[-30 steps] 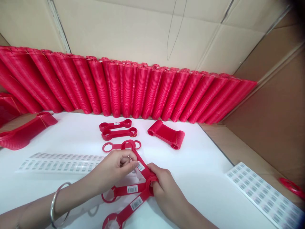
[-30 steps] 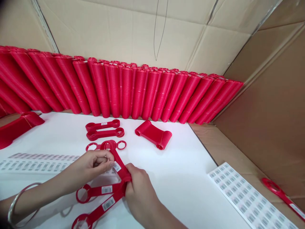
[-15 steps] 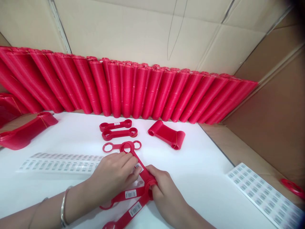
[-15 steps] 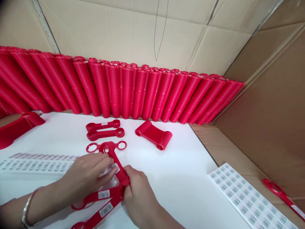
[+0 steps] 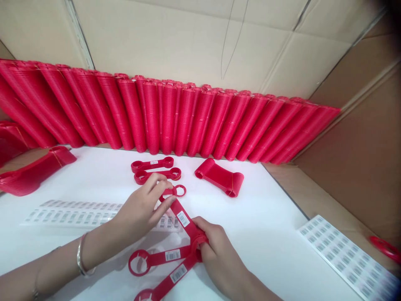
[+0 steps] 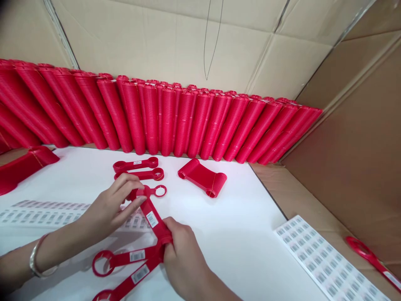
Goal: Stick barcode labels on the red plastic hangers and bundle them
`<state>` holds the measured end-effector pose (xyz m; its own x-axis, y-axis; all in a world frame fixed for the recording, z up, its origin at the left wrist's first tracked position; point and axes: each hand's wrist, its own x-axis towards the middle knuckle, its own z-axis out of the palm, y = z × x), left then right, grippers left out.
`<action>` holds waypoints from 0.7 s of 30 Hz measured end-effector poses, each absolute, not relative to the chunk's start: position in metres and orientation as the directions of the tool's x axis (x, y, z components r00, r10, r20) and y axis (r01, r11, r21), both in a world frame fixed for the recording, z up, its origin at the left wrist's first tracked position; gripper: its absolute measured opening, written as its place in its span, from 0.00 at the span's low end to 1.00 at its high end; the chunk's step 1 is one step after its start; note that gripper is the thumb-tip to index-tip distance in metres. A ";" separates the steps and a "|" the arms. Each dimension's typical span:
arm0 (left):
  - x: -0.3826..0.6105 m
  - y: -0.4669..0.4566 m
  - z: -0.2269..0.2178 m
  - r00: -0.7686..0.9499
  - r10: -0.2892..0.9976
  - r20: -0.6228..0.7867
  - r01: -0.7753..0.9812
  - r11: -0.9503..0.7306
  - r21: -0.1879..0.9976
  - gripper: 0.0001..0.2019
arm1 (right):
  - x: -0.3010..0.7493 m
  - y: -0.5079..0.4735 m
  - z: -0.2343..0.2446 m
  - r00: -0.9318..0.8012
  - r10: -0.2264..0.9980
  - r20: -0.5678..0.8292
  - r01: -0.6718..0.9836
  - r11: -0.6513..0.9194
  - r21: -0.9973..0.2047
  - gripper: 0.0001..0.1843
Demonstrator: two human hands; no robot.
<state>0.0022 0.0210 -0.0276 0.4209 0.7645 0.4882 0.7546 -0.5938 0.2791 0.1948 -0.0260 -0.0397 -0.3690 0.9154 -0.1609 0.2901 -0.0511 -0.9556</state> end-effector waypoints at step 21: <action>0.003 0.015 -0.033 0.444 0.895 0.043 0.890 -0.446 0.090 0.11 | 0.198 -0.019 -0.046 -0.314 0.939 -0.140 0.262 -0.056 -0.963 0.16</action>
